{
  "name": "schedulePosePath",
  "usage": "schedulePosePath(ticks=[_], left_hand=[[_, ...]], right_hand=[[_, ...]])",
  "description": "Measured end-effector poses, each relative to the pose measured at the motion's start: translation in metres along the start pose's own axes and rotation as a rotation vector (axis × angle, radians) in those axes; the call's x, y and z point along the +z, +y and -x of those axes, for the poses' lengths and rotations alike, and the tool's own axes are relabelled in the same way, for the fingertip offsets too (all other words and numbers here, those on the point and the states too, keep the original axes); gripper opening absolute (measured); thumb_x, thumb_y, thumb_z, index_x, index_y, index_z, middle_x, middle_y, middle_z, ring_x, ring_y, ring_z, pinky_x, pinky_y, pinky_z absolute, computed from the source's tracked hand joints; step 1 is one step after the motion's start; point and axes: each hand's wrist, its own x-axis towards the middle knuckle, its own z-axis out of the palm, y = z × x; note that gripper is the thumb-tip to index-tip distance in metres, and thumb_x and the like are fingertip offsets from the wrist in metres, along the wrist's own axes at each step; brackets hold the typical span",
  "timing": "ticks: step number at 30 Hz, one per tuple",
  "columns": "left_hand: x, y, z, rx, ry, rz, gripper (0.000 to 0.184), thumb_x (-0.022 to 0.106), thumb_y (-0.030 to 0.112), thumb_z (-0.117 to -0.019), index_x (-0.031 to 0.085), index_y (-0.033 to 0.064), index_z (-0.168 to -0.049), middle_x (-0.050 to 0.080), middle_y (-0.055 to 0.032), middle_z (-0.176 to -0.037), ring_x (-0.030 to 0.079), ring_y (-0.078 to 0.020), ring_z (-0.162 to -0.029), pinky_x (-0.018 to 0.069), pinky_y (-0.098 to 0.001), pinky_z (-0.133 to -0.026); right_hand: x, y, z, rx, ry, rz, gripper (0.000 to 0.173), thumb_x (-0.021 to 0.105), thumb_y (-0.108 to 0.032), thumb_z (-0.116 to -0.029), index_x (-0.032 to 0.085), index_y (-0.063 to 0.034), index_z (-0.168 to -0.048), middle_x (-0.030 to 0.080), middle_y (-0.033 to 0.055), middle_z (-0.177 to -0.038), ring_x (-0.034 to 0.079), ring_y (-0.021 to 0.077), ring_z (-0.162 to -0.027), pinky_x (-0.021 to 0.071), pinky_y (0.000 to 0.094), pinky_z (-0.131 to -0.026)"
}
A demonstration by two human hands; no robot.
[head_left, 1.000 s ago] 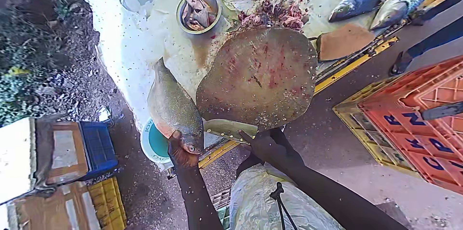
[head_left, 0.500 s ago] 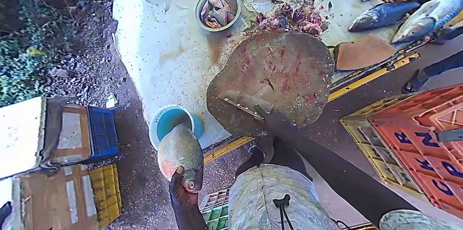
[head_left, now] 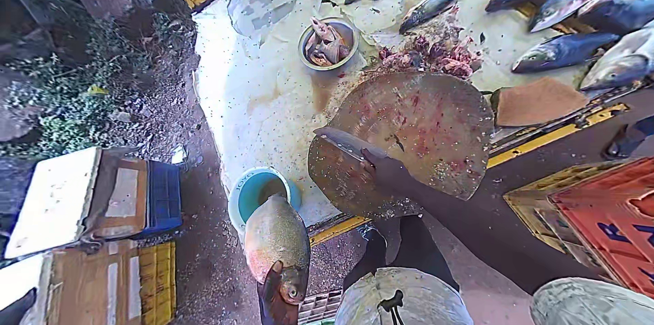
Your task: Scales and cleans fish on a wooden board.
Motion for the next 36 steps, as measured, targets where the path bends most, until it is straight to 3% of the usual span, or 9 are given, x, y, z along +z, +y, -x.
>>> schedulePosePath(ticks=[3,8,13,18,22,25,30,33,36], left_hand=[[0.005,0.001,0.004,-0.009,0.034,0.001,0.046,0.075,0.021,-0.0835,0.056,0.0057,-0.122,0.074,-0.0127,-0.092,0.075,-0.0207,-0.080,0.0654,-0.0419,-0.070],[0.008,-0.004,0.007,-0.018,0.054,-0.041,0.056,0.076,0.019,-0.0824,0.049,0.0050,-0.129,0.073,-0.0127,-0.094,0.075,-0.0208,-0.081,0.0654,-0.0413,-0.071],[0.004,-0.002,0.006,-0.026,0.033,-0.042,0.046,0.075,0.020,-0.0841,0.054,0.0061,-0.123,0.074,-0.0109,-0.091,0.075,-0.0195,-0.079,0.0650,-0.0407,-0.071],[0.004,0.008,0.004,-0.036,-0.064,-0.105,0.030,0.075,0.023,-0.0875,0.063,0.0107,-0.112,0.075,-0.0067,-0.088,0.075,-0.0168,-0.080,0.0643,-0.0392,-0.073],[0.026,0.012,-0.009,-0.040,-0.182,-0.184,0.013,0.065,0.024,-0.0956,0.068,0.0142,-0.104,0.076,-0.0024,-0.088,0.074,-0.0123,-0.082,0.0637,-0.0353,-0.075],[0.044,0.016,-0.029,-0.033,-0.271,-0.231,0.014,0.056,0.022,-0.1016,0.069,0.0174,-0.102,0.076,0.0014,-0.088,0.074,-0.0088,-0.083,0.0634,-0.0307,-0.076],[0.089,0.018,-0.049,0.134,-0.196,-0.331,0.019,0.055,0.013,-0.1004,0.057,0.0103,-0.119,0.074,-0.0008,-0.092,0.074,-0.0113,-0.085,0.0643,-0.0339,-0.077],[0.100,0.024,-0.044,0.230,-0.156,-0.382,0.019,0.055,0.009,-0.1006,0.056,0.0086,-0.120,0.073,0.0004,-0.092,0.073,-0.0091,-0.085,0.0638,-0.0304,-0.076],[0.105,0.027,-0.036,0.220,-0.237,-0.303,0.016,0.055,0.010,-0.0998,0.061,0.0123,-0.114,0.075,0.0030,-0.091,0.074,-0.0082,-0.085,0.0636,-0.0298,-0.078]], right_hand=[[0.010,-0.009,0.018,-0.366,-0.255,0.275,0.065,0.026,-0.068,-0.1048,0.014,-0.0444,-0.164,0.069,0.0244,-0.094,0.068,0.0483,-0.085,0.0522,0.0667,-0.076],[-0.037,0.001,-0.087,0.067,0.116,0.049,0.062,0.032,-0.062,-0.1059,0.026,-0.0398,-0.163,0.073,0.0227,-0.108,0.071,0.0456,-0.098,0.0558,0.0655,-0.079],[-0.009,-0.019,-0.032,-0.320,-0.127,0.220,0.062,0.026,-0.066,-0.1056,0.021,-0.0431,-0.163,0.071,0.0216,-0.094,0.069,0.0455,-0.087,0.0533,0.0643,-0.076],[-0.029,-0.011,-0.096,0.255,0.315,-0.289,0.063,0.035,-0.059,-0.1071,0.030,-0.0314,-0.163,0.073,0.0221,-0.108,0.071,0.0448,-0.097,0.0547,0.0667,-0.078],[0.024,-0.044,0.016,0.062,0.012,-0.300,0.062,0.030,-0.060,-0.1075,0.026,-0.0338,-0.164,0.071,0.0233,-0.110,0.069,0.0453,-0.102,0.0544,0.0646,-0.085],[0.041,0.007,0.107,0.066,-0.204,-0.156,0.065,0.027,-0.068,-0.1047,0.013,-0.0445,-0.164,0.069,0.0265,-0.102,0.068,0.0497,-0.094,0.0532,0.0682,-0.080],[-0.052,0.154,0.046,0.364,0.137,-0.077,0.065,0.028,-0.066,-0.1054,0.018,-0.0404,-0.165,0.073,0.0207,-0.100,0.071,0.0437,-0.092,0.0553,0.0634,-0.079],[-0.042,0.121,0.050,0.297,0.168,-0.232,0.063,0.031,-0.061,-0.1072,0.026,-0.0354,-0.164,0.071,0.0208,-0.115,0.070,0.0426,-0.104,0.0547,0.0648,-0.087],[0.013,0.093,0.137,0.053,-0.159,-0.111,0.064,0.029,-0.069,-0.1039,0.019,-0.0453,-0.163,0.069,0.0253,-0.101,0.068,0.0476,-0.092,0.0518,0.0671,-0.080]])
